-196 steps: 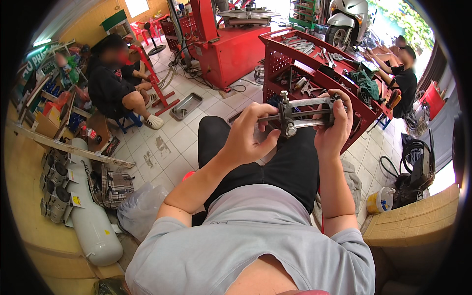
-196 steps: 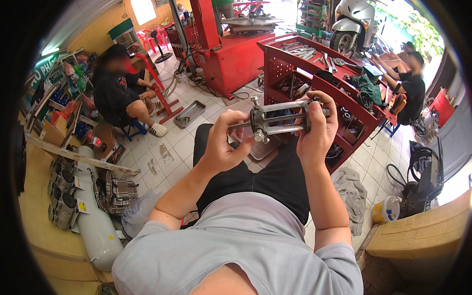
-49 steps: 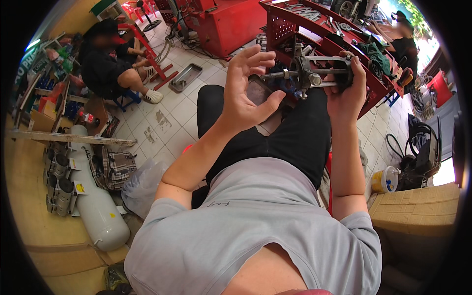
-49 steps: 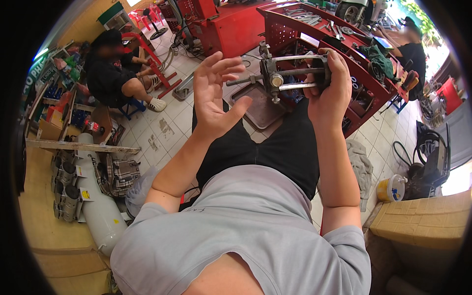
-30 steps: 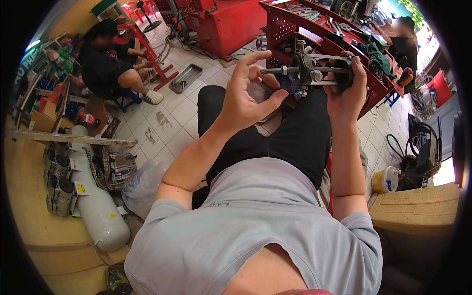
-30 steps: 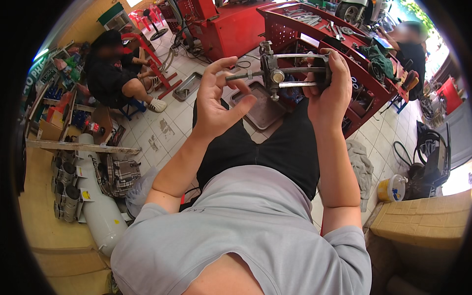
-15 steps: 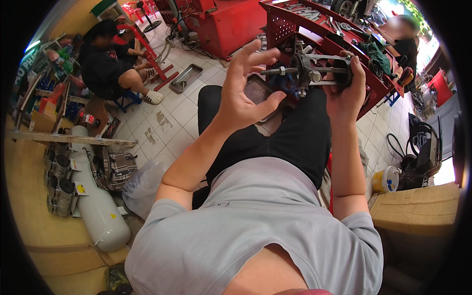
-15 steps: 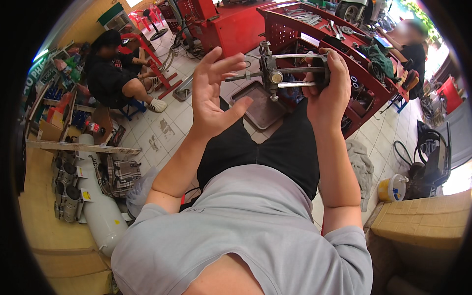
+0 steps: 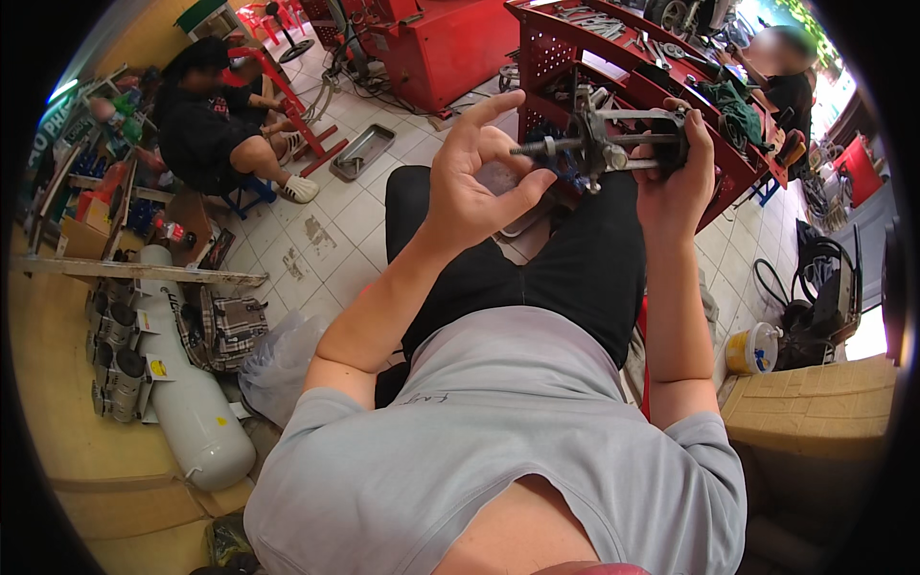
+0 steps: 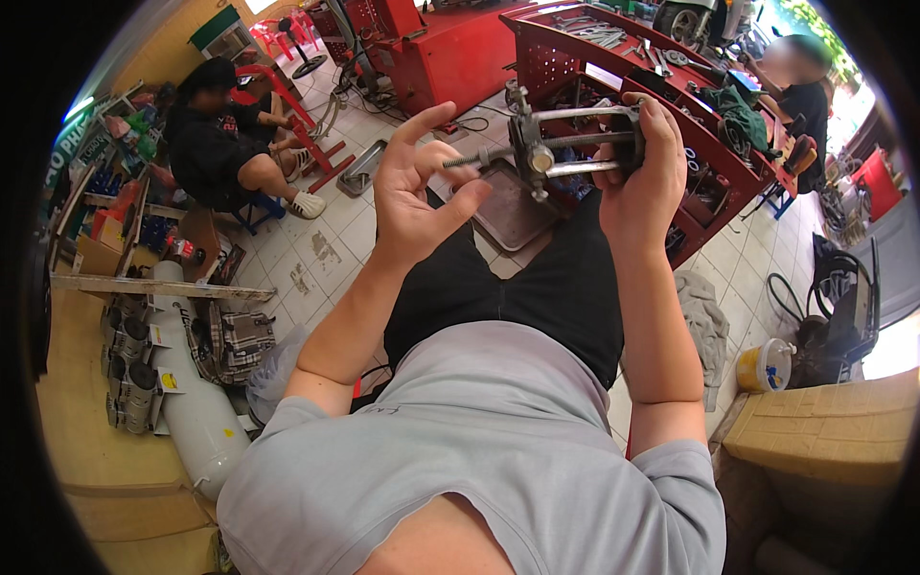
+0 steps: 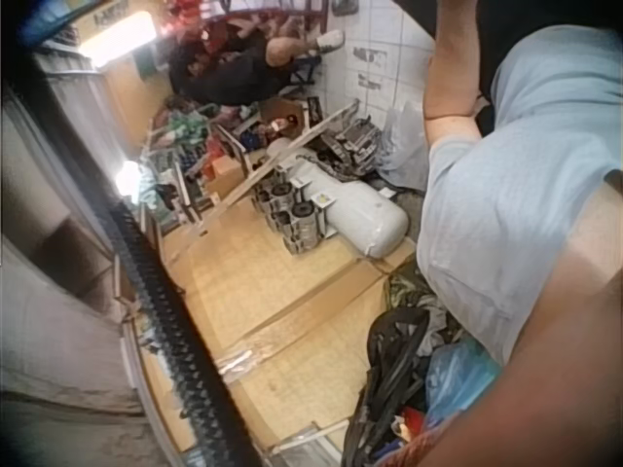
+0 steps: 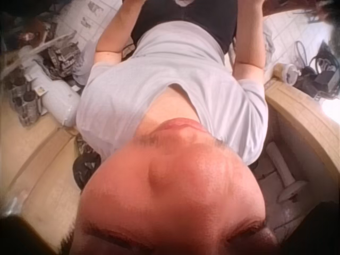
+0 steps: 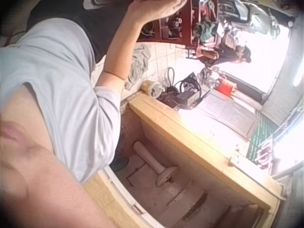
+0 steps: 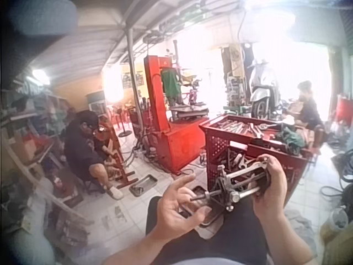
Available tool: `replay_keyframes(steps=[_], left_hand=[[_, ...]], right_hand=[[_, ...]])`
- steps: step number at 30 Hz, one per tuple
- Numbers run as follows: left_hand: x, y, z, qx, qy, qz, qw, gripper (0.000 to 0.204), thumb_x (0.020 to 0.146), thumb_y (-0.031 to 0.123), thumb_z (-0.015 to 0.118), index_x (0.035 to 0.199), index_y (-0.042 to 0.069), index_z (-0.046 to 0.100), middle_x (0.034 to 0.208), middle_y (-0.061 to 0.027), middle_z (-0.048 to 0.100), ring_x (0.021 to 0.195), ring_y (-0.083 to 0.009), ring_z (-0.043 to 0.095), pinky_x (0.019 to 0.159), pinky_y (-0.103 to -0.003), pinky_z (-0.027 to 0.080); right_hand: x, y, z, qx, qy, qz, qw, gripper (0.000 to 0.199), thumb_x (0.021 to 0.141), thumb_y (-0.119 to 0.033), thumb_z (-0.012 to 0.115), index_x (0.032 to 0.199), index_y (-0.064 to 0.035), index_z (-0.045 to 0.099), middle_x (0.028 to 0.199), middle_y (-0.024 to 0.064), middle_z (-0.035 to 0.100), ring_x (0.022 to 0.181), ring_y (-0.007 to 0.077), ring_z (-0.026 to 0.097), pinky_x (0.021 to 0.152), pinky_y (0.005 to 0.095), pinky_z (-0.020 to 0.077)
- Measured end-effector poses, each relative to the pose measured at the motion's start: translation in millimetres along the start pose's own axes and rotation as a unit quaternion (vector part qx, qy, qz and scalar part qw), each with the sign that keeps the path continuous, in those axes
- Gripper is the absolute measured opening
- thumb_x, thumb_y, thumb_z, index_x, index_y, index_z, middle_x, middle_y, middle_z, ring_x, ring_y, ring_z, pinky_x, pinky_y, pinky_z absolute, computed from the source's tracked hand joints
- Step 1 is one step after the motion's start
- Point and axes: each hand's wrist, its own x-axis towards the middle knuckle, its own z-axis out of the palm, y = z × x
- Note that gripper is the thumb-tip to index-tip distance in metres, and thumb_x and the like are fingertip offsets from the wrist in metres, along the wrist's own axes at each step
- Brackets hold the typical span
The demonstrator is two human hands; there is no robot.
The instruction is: The person sits in a workshop and assembles a mechanical component, likely a brake caliper, by hand. They insert a metal rod into a circular housing, attach a bracket, and tighten screws using their fingers. The person repeatedly rotates and adjusts the assembly to check the fit of the parts.
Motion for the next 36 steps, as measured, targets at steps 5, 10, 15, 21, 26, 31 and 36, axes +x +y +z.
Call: replay_keyframes(steps=[5,10,15,21,26,31,36], left_hand=[[0.3,-7.0,2.6,0.036,0.027,0.076,0.996,0.079,0.072,-0.001,0.078,0.14,0.001,0.038,0.11,-0.014,0.065,0.092,-0.0145,0.063,0.082,-0.025,0.046],[1.1,-5.0,6.5,-0.002,0.027,0.065,0.998,0.078,0.071,-0.001,0.079,0.138,0.0,0.039,0.104,-0.0076,0.061,0.087,-0.0129,0.061,0.078,-0.025,0.045],[-3.9,4.3,-0.8,0.034,0.012,-0.032,0.999,0.076,0.073,0.0,0.079,0.138,0.0,0.039,0.109,-0.0094,0.061,0.087,-0.0119,0.06,0.081,-0.025,0.045],[3.7,-3.9,5.8,0.04,0.048,0.077,0.995,0.071,0.074,0.001,0.077,0.135,-0.002,0.041,0.086,-0.0035,0.062,0.068,-0.0063,0.058,0.065,-0.019,0.043],[-4.9,12.7,1.9,0.011,-0.019,-0.094,0.995,0.066,0.075,0.002,0.077,0.133,0.0,0.045,0.084,-0.003,0.063,0.069,-0.0048,0.058,0.064,-0.018,0.044],[1.1,8.3,5.9,0.005,0.02,-0.015,1.0,0.059,0.076,0.004,0.077,0.128,0.001,0.05,0.068,0.0017,0.059,0.062,-0.0036,0.054,0.06,-0.018,0.041],[-1.3,4.9,-7.0,0.058,-0.064,-0.102,0.991,0.048,0.078,0.007,0.077,0.12,0.002,0.055,0.069,0.0013,0.059,0.062,-0.0039,0.053,0.059,-0.019,0.041]], right_hand=[[0.2,-0.2,1.3,0.015,0.002,0.003,1.0,0.028,0.094,-0.028,0.053,0.109,-0.0051,0.061,0.082,0.0072,0.065,0.057,0.0091,0.055,0.043,0.0232,0.037],[1.5,1.1,-1.6,0.001,-0.013,-0.004,1.0,0.029,0.094,-0.028,0.053,0.109,-0.0038,0.06,0.082,0.0076,0.065,0.056,0.0094,0.055,0.043,0.0236,0.0372],[-0.3,1.0,3.4,0.012,0.002,-0.006,1.0,0.03,0.094,-0.029,0.053,0.11,-0.0038,0.059,0.084,0.0081,0.065,0.054,0.0091,0.054,0.043,0.0232,0.0364],[0.7,1.2,0.6,0.009,-0.007,0.006,1.0,0.029,0.095,-0.028,0.053,0.111,-0.0038,0.059,0.084,0.0086,0.065,0.054,0.0094,0.054,0.042,0.0233,0.036],[1.7,0.2,1.2,0.019,-0.012,-0.018,1.0,0.029,0.095,-0.027,0.053,0.111,-0.0036,0.059,0.083,0.0084,0.065,0.054,0.0093,0.054,0.042,0.0234,0.036],[1.4,-0.7,0.3,0.009,-0.005,-0.012,1.0,0.029,0.095,-0.028,0.053,0.111,-0.0035,0.059,0.083,0.0084,0.065,0.054,0.0091,0.055,0.042,0.0236,0.0366],[0.3,-0.5,1.0,0.018,-0.01,-0.007,1.0,0.029,0.095,-0.028,0.053,0.11,-0.0036,0.059,0.083,0.008,0.065,0.054,0.0088,0.055,0.042,0.0234,0.0367]])
